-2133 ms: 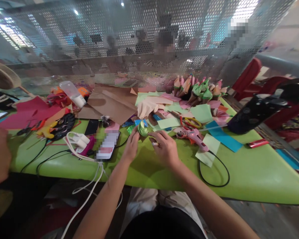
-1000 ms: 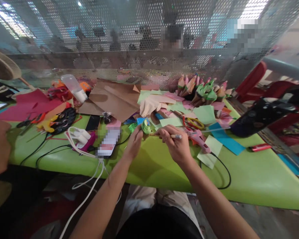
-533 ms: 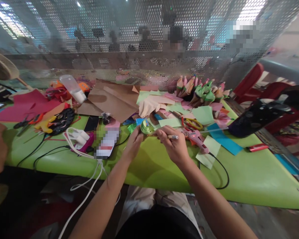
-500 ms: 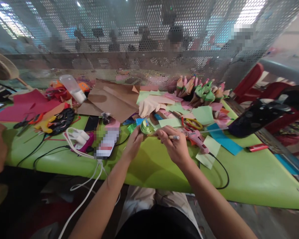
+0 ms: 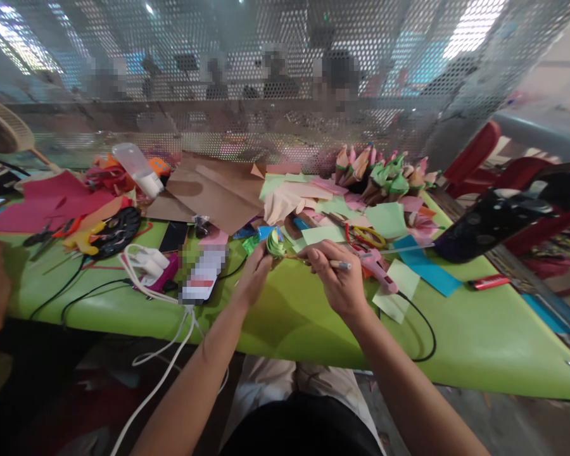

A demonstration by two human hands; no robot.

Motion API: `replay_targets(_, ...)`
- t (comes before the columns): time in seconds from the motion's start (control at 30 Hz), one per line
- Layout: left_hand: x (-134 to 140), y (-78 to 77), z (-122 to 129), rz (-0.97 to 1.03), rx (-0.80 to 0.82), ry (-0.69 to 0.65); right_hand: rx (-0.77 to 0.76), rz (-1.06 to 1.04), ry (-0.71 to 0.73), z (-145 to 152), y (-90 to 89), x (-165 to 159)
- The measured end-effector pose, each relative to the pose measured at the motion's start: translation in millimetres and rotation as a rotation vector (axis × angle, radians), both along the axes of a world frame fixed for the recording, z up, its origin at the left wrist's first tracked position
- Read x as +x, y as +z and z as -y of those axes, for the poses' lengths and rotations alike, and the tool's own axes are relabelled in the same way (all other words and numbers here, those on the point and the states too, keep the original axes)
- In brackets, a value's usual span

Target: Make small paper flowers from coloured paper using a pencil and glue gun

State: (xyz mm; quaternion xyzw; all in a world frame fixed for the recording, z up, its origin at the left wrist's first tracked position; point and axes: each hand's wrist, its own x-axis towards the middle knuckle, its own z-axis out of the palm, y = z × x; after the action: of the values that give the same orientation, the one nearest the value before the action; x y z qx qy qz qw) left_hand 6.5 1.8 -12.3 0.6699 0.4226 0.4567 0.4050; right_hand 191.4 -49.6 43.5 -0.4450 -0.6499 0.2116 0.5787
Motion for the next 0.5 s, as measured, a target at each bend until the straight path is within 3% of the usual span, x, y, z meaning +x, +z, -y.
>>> replay_targets(0.5, -1, -1.4, 0, -0.023, 0.027, -0.009, -0.034, 0.144, 0.054, -10, 6.4, -1)
